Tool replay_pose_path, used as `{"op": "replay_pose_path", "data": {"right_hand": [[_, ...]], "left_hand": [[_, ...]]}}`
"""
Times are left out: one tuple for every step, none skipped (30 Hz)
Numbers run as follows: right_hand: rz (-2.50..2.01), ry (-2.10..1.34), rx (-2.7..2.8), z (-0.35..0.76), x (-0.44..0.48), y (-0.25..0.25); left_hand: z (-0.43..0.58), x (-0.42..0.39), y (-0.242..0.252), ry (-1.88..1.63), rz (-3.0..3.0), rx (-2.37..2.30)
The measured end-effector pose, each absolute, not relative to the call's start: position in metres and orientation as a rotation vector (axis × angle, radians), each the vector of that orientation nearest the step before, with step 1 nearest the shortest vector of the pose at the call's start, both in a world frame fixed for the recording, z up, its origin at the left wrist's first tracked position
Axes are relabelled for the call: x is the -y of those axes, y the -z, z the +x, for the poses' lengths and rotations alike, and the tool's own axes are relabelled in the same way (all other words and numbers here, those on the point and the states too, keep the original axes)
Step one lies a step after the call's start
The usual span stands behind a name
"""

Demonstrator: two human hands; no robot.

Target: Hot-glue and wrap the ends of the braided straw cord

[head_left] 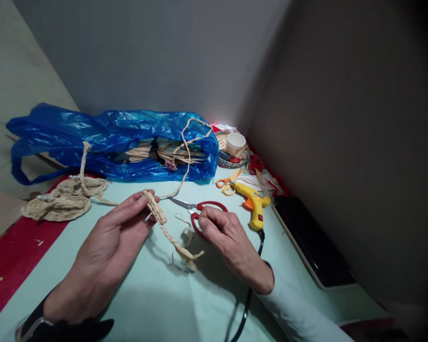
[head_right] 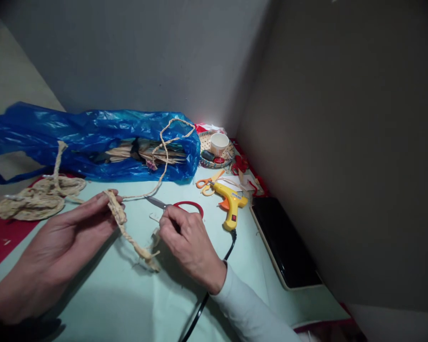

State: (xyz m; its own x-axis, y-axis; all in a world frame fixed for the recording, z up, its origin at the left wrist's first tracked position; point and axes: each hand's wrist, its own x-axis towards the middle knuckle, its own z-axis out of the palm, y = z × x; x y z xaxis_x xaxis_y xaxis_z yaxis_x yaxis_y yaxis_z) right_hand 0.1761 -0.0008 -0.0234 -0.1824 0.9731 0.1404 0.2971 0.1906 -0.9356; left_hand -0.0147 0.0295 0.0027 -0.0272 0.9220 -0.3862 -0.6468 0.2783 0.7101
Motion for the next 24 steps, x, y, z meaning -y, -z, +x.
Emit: {"op": "replay_pose_path", "data": {"right_hand": [[-1.230,-1.029,1.638,0.176,0.001,0.025],[-1.233,-1.031,1.637,0.175,0.000,0.025],[-1.233,-1.033,1.638,0.175,0.001,0.026],[-1.233,-1.034,1.637,0.174,0.001,0.026],[-1.232,-1.035,1.637,0.173,0.001,0.026],[-1.231,-1.038,1.636,0.173,0.001,0.026],[-1.230,-1.044,1.632,0.173,0.002,0.026],[-1.228,-1.049,1.625,0.173,0.002,0.026],[-1.225,-1.052,1.615,0.173,0.002,0.025],[-1.218,-1.057,1.605,0.173,0.002,0.025],[-1.204,-1.066,1.601,0.174,0.003,0.025],[-1.184,-1.083,1.601,0.174,0.003,0.024],[-1.158,-1.108,1.604,0.174,0.003,0.024],[-1.131,-1.142,1.605,0.174,0.003,0.023],[-1.103,-1.190,1.608,0.174,0.004,0.023],[-1.082,-1.246,1.612,0.174,0.005,0.022],[-1.067,-1.307,1.617,0.173,0.005,0.022],[-1.059,-1.369,1.628,0.171,0.006,0.022],[-1.056,-1.425,1.644,0.170,0.008,0.022],[-1.058,-1.465,1.662,0.168,0.009,0.022],[-1.067,-1.482,1.677,0.166,0.010,0.023],[-1.083,-1.477,1.685,0.164,0.011,0.024],[-1.101,-1.455,1.688,0.163,0.011,0.025],[-1.122,-1.421,1.688,0.162,0.012,0.025]], "left_hand": [[-0.015,-0.030,-0.002,-1.300,0.370,-0.941],[-0.016,-0.030,-0.002,-1.300,0.376,-0.933],[-0.016,-0.030,-0.003,-1.299,0.382,-0.929],[-0.016,-0.030,-0.003,-1.298,0.388,-0.928],[-0.016,-0.029,-0.004,-1.293,0.395,-0.929],[-0.016,-0.029,-0.005,-1.284,0.402,-0.932],[-0.015,-0.028,-0.006,-1.274,0.408,-0.936],[-0.014,-0.028,-0.007,-1.266,0.415,-0.939],[-0.012,-0.028,-0.008,-1.261,0.422,-0.943],[-0.011,-0.028,-0.009,-1.257,0.430,-0.947],[-0.010,-0.027,-0.011,-1.256,0.438,-0.951],[-0.008,-0.027,-0.012,-1.258,0.447,-0.955],[-0.008,-0.027,-0.013,-1.257,0.457,-0.958],[-0.007,-0.027,-0.014,-1.253,0.466,-0.962],[-0.007,-0.027,-0.014,-1.248,0.473,-0.965],[-0.008,-0.026,-0.014,-1.245,0.481,-0.967],[-0.009,-0.026,-0.013,-1.241,0.490,-0.966],[-0.010,-0.027,-0.011,-1.238,0.499,-0.964],[-0.011,-0.027,-0.010,-1.234,0.510,-0.961],[-0.013,-0.027,-0.008,-1.233,0.523,-0.957],[-0.014,-0.028,-0.005,-1.232,0.536,-0.954],[-0.015,-0.028,-0.003,-1.229,0.552,-0.952],[-0.015,-0.028,-0.001,-1.227,0.569,-0.948],[-0.015,-0.028,0.002,-1.223,0.589,-0.942]]}}
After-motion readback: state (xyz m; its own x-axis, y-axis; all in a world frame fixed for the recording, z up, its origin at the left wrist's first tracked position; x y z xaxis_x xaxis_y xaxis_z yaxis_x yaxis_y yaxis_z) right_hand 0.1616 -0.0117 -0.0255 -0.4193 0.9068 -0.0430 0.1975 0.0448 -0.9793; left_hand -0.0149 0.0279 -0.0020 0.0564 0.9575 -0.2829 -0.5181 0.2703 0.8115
